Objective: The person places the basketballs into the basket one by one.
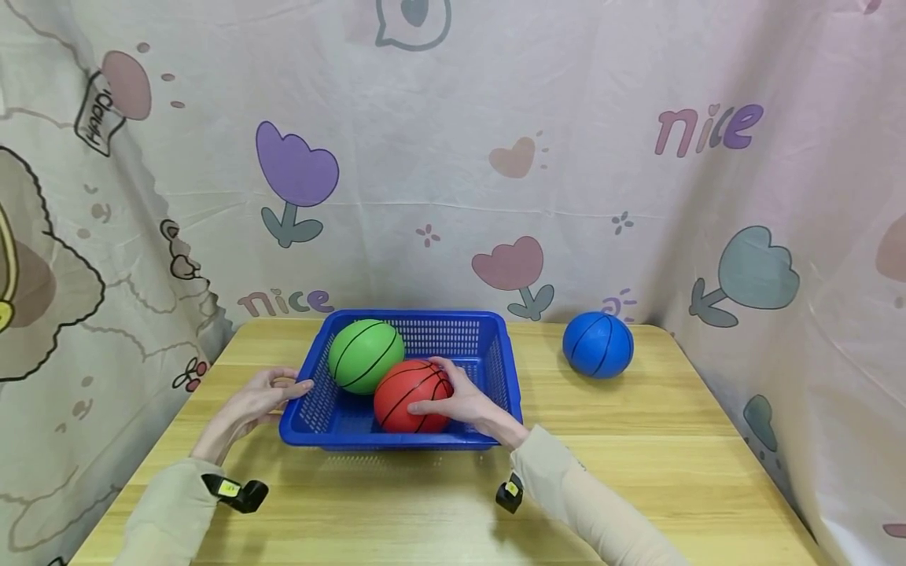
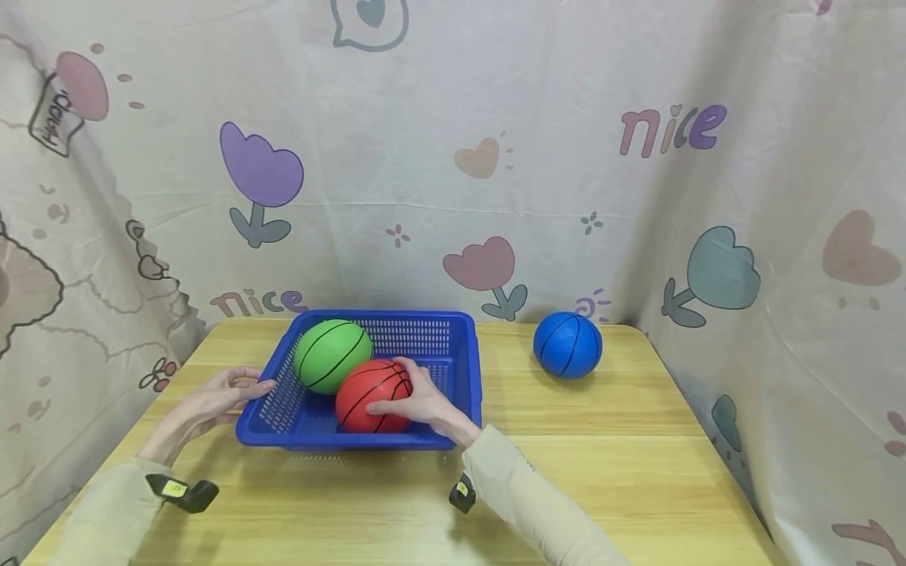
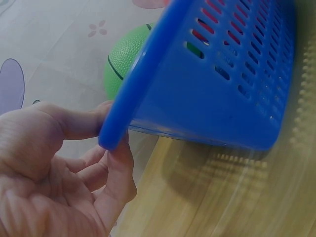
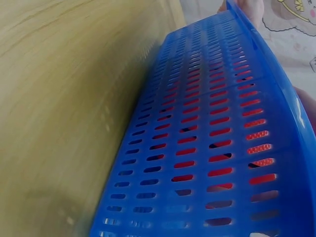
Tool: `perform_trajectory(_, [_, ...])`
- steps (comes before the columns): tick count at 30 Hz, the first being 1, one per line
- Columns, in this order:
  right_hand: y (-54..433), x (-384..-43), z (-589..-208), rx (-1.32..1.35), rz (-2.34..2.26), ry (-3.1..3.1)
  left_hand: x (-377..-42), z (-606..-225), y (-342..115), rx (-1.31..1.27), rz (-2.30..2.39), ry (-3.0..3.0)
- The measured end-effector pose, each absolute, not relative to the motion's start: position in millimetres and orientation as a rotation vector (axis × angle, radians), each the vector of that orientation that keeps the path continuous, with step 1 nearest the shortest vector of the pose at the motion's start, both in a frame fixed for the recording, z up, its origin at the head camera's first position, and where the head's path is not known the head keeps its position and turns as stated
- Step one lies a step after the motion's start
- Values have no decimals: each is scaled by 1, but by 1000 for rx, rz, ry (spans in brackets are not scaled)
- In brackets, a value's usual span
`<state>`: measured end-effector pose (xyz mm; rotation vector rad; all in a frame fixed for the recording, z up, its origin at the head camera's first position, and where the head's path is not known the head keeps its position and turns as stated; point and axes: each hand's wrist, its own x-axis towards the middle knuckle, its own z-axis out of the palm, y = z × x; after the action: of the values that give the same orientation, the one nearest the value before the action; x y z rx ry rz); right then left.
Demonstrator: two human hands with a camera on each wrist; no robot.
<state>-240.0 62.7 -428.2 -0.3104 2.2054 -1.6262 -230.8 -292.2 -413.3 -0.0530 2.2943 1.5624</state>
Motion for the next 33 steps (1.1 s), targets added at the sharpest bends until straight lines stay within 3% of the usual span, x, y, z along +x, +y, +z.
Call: perform_trajectory(33, [66,-242,-428,-381,-1543,2264,-232,-415,-293,-58,1564,2290])
